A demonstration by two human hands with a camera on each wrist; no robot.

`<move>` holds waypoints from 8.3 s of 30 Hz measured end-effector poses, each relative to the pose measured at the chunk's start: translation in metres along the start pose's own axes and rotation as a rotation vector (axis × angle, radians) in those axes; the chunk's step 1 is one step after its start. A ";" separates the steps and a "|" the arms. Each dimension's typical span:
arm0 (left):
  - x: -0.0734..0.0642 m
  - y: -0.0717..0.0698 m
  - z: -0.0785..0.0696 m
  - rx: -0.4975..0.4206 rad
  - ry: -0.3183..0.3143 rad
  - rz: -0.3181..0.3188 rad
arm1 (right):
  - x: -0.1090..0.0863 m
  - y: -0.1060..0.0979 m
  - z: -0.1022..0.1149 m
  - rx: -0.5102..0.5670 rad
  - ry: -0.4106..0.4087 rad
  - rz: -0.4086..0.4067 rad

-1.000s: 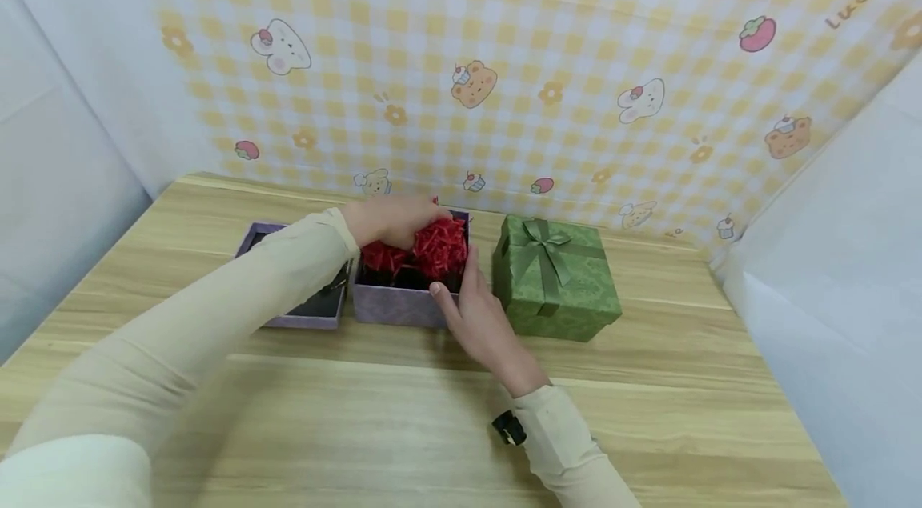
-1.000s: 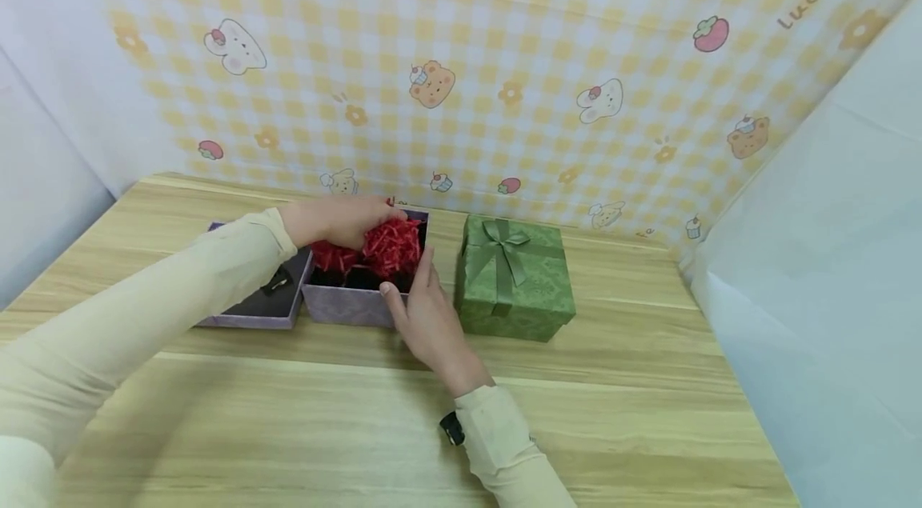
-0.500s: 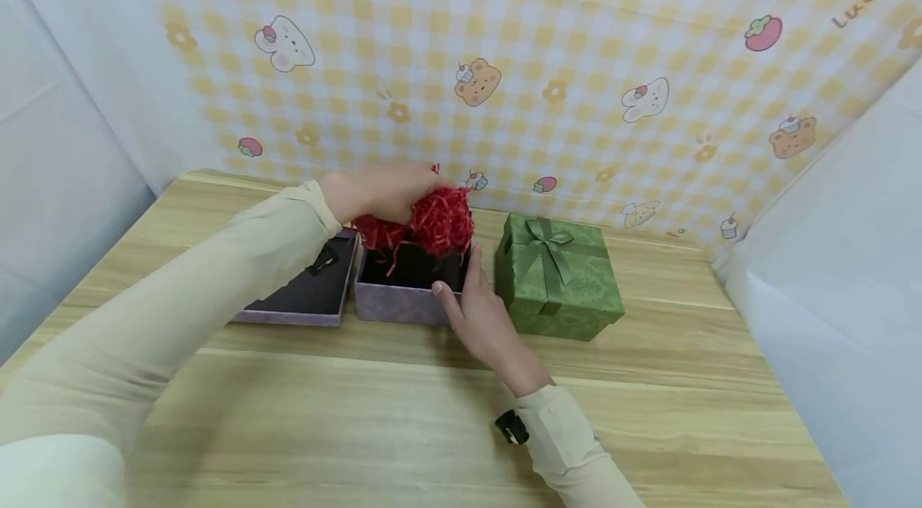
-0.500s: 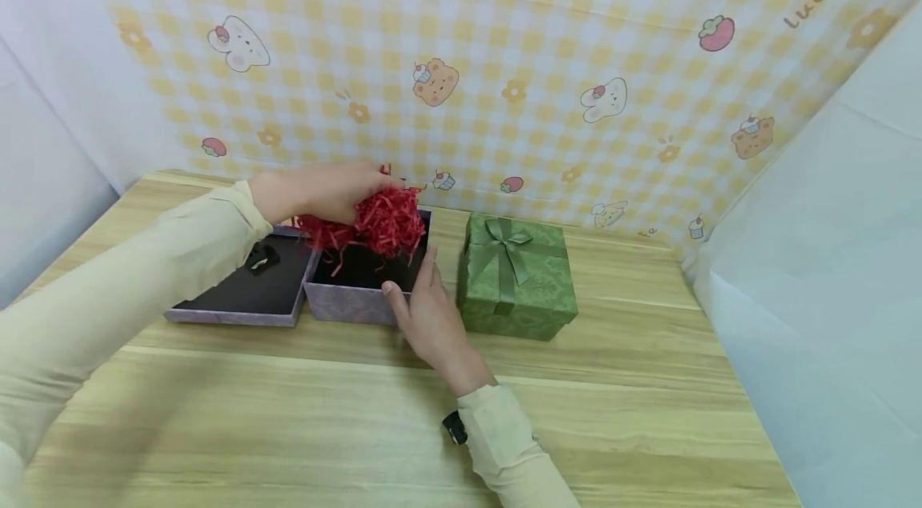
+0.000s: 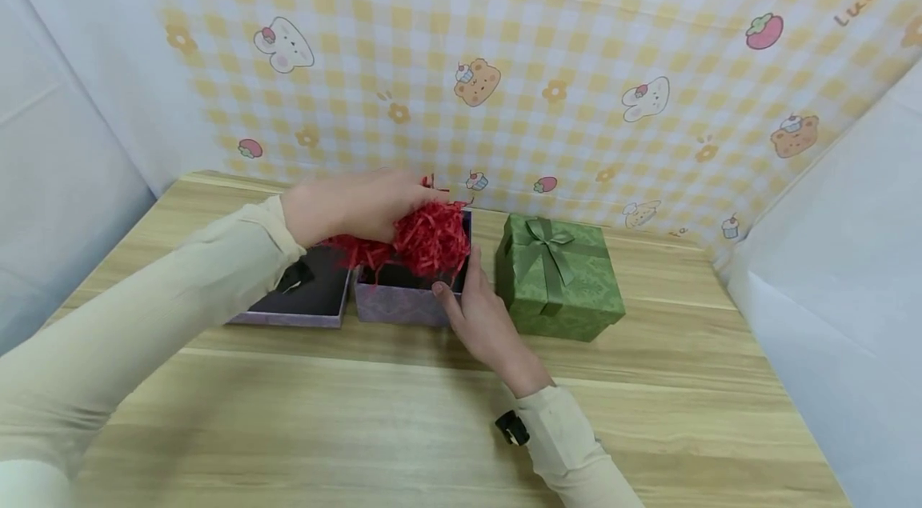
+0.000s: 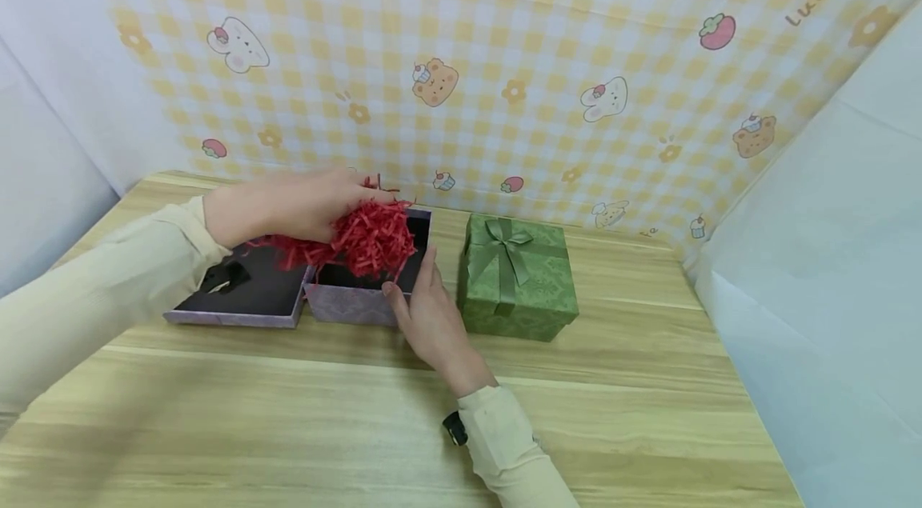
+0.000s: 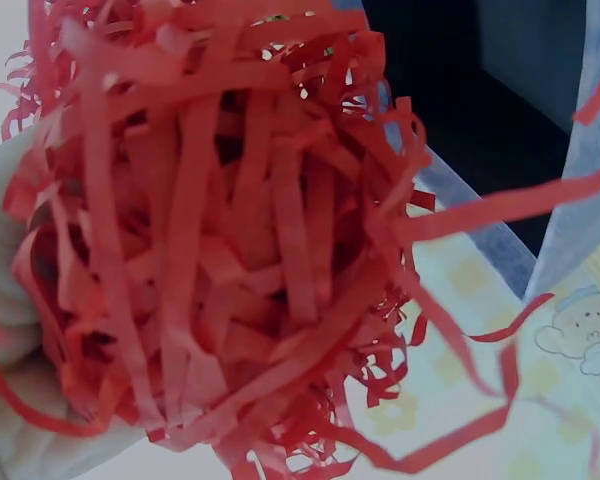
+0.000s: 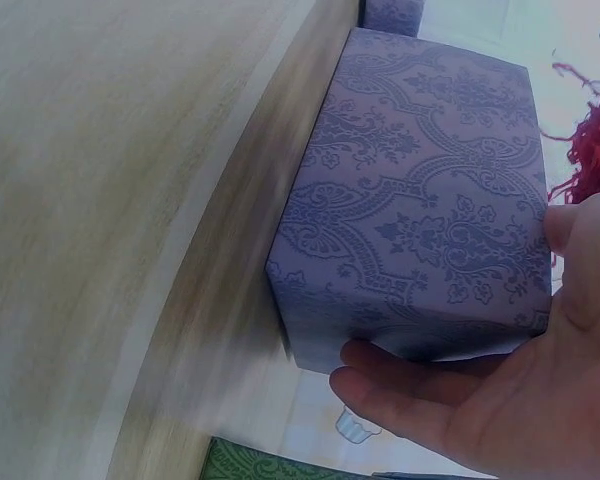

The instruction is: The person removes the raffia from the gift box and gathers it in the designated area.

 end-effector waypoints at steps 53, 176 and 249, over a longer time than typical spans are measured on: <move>-0.060 0.118 -0.100 0.075 0.041 0.005 | 0.004 0.001 -0.001 -0.064 0.006 -0.023; 0.093 0.139 -0.042 -1.936 -0.544 -1.168 | -0.009 -0.129 -0.151 0.934 0.233 -0.101; 0.096 0.136 -0.043 -1.720 -0.525 -1.211 | -0.011 -0.126 -0.129 1.008 0.128 -0.043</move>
Point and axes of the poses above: each hand's wrist, its own x-axis towards the middle knuckle, its own y-axis out of the palm, z = x × y, the point moved 5 cm from there along x, towards the middle knuckle, and after that the axes turned 12 degrees about y, right-handed, at the moved point
